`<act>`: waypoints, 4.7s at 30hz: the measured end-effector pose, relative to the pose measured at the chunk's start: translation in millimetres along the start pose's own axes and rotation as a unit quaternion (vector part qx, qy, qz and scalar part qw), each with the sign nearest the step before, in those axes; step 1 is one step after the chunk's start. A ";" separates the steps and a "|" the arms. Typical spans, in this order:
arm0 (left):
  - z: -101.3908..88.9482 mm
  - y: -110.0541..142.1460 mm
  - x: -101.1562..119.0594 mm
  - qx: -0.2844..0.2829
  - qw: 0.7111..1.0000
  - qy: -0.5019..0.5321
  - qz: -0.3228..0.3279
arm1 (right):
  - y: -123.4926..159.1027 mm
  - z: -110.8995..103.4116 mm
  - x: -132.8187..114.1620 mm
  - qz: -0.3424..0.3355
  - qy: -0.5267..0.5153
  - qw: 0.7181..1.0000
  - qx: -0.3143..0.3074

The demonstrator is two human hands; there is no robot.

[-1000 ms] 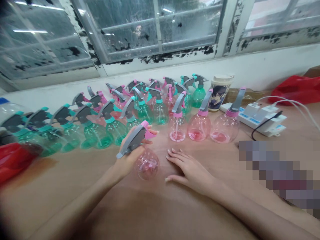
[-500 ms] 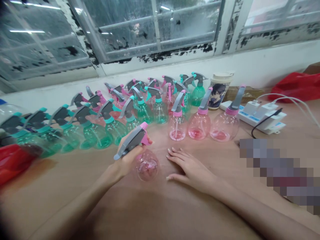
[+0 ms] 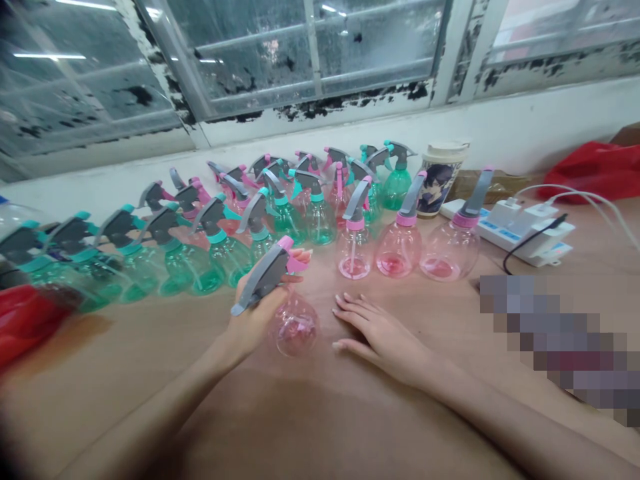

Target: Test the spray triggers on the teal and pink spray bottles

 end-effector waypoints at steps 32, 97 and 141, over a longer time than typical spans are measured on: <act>-2.1 -2.2 9.2 -0.010 0.999 0.043 -0.008 | 1.8 2.3 -0.2 -0.009 -0.003 0.999 0.031; 0.2 -3.5 2.9 -0.004 1.000 0.015 0.012 | 3.4 4.4 -1.7 -0.007 0.040 0.999 0.017; 0.5 -4.5 4.7 0.000 1.000 0.015 -0.007 | 4.2 2.9 -7.7 -0.023 0.013 0.998 0.049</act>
Point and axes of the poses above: each hand's wrist, its own y-axis away from the middle knuckle, its own z-axis out of the palm, x = y × z, the point moved 2 cm from there along -y, towards the middle knuckle, and after that the axes turned 3 degrees about -y, right-handed, at the moved point
